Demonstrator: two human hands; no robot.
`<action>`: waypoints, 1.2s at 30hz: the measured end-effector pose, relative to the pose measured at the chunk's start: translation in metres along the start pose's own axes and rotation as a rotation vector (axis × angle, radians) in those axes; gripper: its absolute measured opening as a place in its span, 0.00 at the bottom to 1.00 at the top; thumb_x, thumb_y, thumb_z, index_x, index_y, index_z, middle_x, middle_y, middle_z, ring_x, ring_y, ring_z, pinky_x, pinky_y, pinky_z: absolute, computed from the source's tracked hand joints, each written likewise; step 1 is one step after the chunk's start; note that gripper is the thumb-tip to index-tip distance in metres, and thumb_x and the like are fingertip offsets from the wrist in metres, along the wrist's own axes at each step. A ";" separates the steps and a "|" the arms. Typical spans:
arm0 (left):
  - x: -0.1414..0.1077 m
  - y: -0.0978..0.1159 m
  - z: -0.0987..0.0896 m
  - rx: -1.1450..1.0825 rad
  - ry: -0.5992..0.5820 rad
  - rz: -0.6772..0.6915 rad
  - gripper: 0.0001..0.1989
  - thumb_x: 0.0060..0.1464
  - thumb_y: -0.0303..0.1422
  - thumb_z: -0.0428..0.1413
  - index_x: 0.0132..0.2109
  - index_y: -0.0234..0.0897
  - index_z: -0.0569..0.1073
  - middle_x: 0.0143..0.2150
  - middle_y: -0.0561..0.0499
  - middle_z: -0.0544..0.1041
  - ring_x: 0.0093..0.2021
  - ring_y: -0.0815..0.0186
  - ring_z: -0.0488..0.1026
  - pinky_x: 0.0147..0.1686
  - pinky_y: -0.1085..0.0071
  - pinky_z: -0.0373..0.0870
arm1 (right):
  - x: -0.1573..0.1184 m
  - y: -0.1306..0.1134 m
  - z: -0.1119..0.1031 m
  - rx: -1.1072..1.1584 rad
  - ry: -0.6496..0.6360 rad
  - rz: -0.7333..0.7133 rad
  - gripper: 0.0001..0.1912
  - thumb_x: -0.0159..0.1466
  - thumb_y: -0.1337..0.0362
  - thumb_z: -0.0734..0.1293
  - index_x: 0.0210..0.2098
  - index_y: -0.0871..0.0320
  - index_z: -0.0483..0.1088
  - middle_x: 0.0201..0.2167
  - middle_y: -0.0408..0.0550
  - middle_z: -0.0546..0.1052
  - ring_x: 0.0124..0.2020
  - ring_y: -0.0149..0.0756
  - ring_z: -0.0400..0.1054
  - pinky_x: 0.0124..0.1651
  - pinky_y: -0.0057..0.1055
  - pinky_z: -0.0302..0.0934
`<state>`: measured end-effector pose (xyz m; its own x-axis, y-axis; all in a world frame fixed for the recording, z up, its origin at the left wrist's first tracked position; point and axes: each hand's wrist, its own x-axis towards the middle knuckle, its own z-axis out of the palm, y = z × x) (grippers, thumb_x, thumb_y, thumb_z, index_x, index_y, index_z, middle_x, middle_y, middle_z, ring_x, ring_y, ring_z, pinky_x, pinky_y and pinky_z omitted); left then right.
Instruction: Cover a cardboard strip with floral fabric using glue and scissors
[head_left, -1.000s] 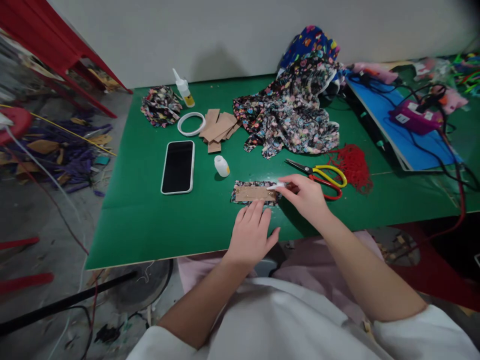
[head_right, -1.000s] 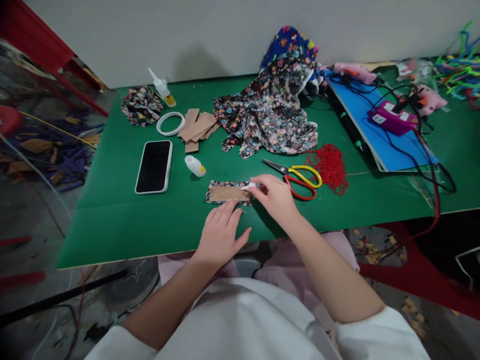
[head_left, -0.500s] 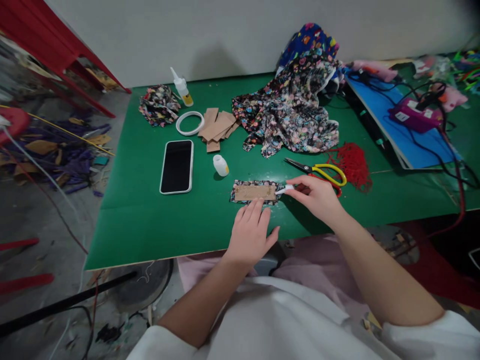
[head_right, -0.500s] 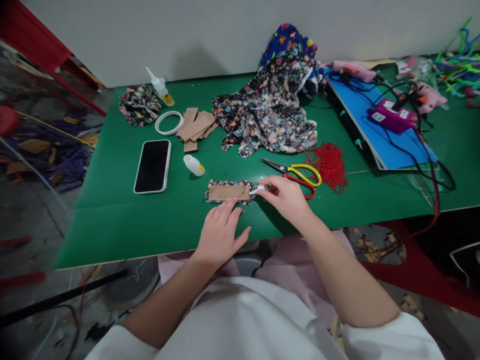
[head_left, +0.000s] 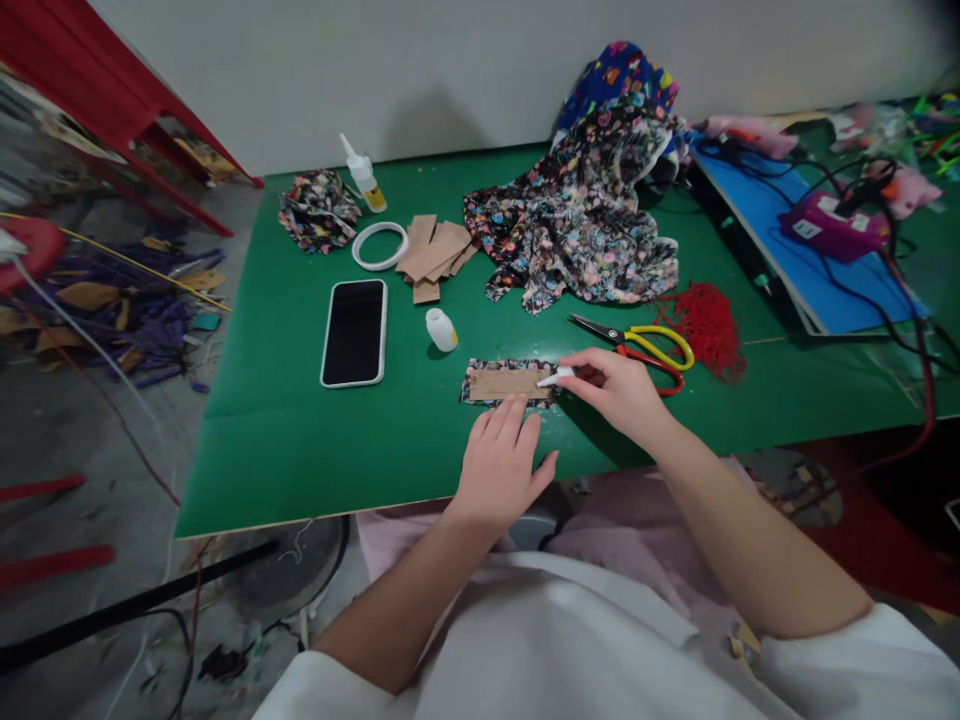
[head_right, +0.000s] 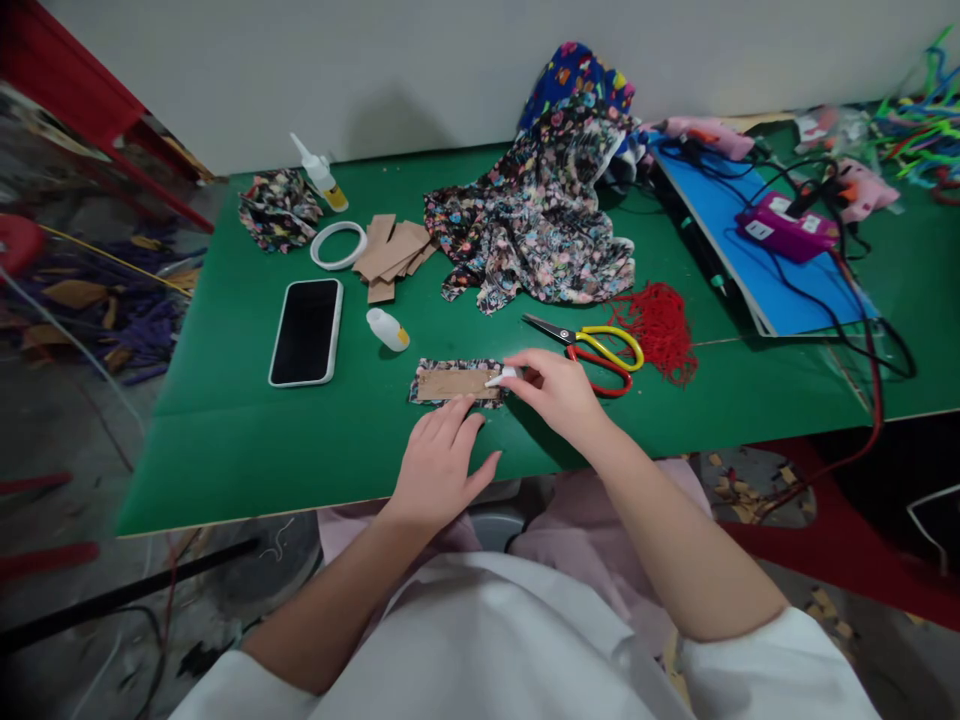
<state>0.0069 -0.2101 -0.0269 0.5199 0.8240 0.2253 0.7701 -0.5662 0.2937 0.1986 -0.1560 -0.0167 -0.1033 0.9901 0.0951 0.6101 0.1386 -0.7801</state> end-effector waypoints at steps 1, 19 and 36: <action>0.000 0.000 0.000 -0.005 0.001 0.001 0.18 0.55 0.38 0.48 0.48 0.32 0.66 0.56 0.37 0.65 0.56 0.53 0.60 0.51 0.56 0.59 | 0.000 0.000 0.000 -0.001 -0.025 -0.012 0.13 0.55 0.57 0.67 0.37 0.58 0.72 0.30 0.45 0.76 0.24 0.28 0.67 0.28 0.26 0.63; 0.002 -0.005 -0.005 -0.046 -0.012 0.021 0.17 0.54 0.36 0.48 0.48 0.31 0.66 0.54 0.38 0.67 0.55 0.54 0.62 0.52 0.57 0.59 | 0.004 -0.002 0.000 -0.005 -0.022 -0.042 0.13 0.55 0.57 0.66 0.37 0.57 0.72 0.29 0.45 0.75 0.24 0.28 0.66 0.28 0.26 0.63; 0.002 -0.010 -0.006 -0.099 0.015 0.026 0.16 0.54 0.32 0.48 0.49 0.31 0.63 0.53 0.40 0.68 0.55 0.56 0.63 0.52 0.58 0.61 | 0.001 -0.003 0.003 0.036 -0.072 -0.071 0.13 0.56 0.58 0.66 0.38 0.56 0.72 0.32 0.45 0.76 0.25 0.28 0.67 0.30 0.26 0.64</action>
<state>-0.0019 -0.2032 -0.0235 0.5332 0.8087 0.2482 0.7154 -0.5877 0.3780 0.1943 -0.1554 -0.0160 -0.2023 0.9735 0.1067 0.5712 0.2058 -0.7946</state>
